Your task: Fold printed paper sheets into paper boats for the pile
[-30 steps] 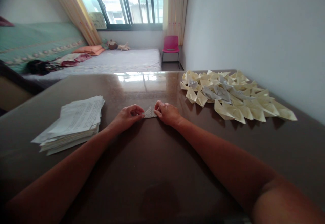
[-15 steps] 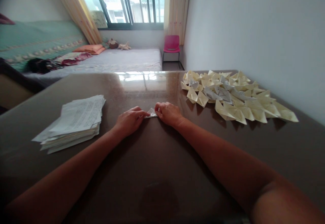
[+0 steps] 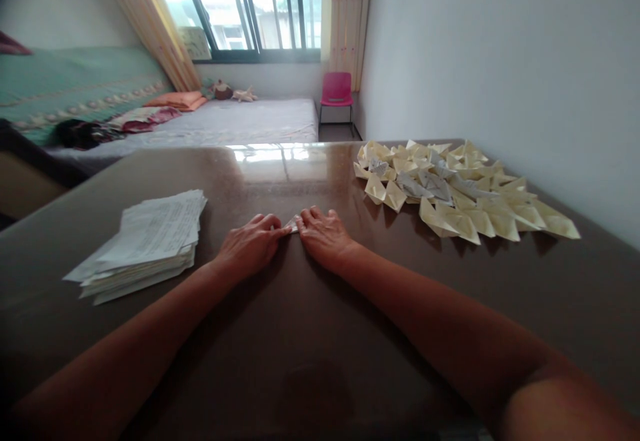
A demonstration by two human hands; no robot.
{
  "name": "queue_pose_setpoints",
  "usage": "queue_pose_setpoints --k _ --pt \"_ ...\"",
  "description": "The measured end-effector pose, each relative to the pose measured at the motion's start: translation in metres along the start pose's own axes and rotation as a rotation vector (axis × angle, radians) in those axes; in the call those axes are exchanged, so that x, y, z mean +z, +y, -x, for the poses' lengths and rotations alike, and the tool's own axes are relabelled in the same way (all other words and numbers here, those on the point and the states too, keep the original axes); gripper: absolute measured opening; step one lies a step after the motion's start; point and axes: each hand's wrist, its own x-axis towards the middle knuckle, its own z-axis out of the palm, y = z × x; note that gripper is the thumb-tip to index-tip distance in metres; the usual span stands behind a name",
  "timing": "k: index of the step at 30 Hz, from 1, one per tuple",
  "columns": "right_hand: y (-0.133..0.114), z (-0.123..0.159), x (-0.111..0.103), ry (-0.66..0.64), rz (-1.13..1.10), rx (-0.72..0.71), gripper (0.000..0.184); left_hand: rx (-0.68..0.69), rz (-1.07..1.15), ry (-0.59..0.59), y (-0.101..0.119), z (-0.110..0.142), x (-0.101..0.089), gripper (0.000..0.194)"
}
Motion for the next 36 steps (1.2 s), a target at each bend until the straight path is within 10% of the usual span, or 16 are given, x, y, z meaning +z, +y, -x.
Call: queue_pose_setpoints --k 15,23,36 --pt "-0.015 0.005 -0.002 -0.106 0.153 0.062 0.033 -0.033 -0.162 -0.088 0.011 0.007 -0.009 0.031" --pt "0.019 -0.008 -0.012 0.174 -0.09 -0.022 0.044 -0.104 -0.015 0.082 -0.006 0.007 0.002 0.032" --pt "0.036 -0.019 0.016 0.149 -0.42 -0.201 0.033 -0.151 0.167 0.159 -0.014 -0.001 0.014 0.033"
